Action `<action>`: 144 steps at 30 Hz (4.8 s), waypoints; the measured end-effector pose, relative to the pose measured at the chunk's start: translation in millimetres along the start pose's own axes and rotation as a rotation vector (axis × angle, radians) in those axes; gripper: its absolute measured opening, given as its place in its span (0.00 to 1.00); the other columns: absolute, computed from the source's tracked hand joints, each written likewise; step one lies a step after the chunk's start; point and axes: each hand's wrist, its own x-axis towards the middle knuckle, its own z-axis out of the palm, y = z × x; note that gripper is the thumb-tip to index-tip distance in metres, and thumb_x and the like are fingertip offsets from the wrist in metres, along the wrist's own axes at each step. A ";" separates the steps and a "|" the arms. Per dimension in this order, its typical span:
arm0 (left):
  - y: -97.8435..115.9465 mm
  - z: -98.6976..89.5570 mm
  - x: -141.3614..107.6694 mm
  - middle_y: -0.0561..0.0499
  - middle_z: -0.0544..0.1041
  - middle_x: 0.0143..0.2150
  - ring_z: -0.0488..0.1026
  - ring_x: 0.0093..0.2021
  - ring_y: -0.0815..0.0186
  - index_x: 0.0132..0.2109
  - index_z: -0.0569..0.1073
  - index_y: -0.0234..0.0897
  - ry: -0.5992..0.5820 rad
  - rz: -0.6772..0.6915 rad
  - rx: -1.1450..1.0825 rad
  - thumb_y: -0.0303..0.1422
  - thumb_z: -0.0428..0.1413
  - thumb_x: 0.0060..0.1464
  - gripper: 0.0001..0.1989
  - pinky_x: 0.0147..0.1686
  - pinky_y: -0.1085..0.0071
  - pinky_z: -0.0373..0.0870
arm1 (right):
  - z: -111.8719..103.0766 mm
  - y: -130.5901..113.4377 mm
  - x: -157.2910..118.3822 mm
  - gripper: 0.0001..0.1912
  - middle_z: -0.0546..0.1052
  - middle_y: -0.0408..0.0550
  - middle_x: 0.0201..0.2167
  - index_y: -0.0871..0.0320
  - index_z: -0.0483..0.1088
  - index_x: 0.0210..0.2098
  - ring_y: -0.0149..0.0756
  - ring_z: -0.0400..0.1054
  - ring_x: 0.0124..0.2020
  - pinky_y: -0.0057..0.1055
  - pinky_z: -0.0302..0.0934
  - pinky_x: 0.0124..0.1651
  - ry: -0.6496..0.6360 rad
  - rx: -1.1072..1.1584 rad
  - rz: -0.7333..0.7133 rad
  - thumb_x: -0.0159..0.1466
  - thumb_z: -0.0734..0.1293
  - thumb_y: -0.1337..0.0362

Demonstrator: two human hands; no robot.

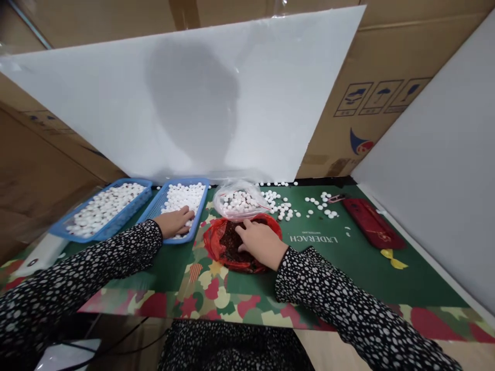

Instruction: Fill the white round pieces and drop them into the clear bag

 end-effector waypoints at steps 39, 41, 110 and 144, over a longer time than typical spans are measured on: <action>163.3 44.5 -130.5 0.51 0.73 0.32 0.69 0.32 0.67 0.36 0.74 0.38 0.293 0.113 -0.762 0.30 0.58 0.56 0.01 0.30 0.76 0.64 | 31.0 19.2 -1.4 0.07 0.74 0.52 0.37 0.59 0.73 0.38 0.42 0.70 0.40 0.36 0.63 0.47 0.159 0.240 -0.102 0.67 0.62 0.67; 170.3 54.7 -128.6 0.49 0.73 0.34 0.69 0.33 0.66 0.39 0.73 0.38 0.262 0.250 -0.458 0.26 0.54 0.58 0.05 0.31 0.74 0.64 | 30.2 19.0 -1.4 0.07 0.75 0.52 0.38 0.59 0.73 0.38 0.42 0.70 0.40 0.36 0.64 0.46 0.158 0.241 -0.102 0.67 0.62 0.67; 154.6 8.7 32.0 0.53 0.70 0.26 0.59 0.22 0.78 0.37 0.75 0.32 0.316 0.035 -2.303 0.34 0.69 0.41 0.16 0.16 0.83 0.50 | 1.0 -0.8 -6.6 0.02 0.80 0.45 0.32 0.54 0.74 0.34 0.36 0.76 0.33 0.37 0.72 0.39 0.530 1.377 0.231 0.61 0.70 0.63; 164.4 3.3 24.3 0.54 0.68 0.24 0.57 0.21 0.78 0.29 0.75 0.31 0.455 0.026 -2.228 0.36 0.69 0.42 0.13 0.17 0.82 0.48 | -4.5 -5.0 -4.3 0.04 0.76 0.45 0.35 0.55 0.72 0.34 0.35 0.71 0.39 0.36 0.65 0.45 0.712 0.934 0.017 0.62 0.68 0.70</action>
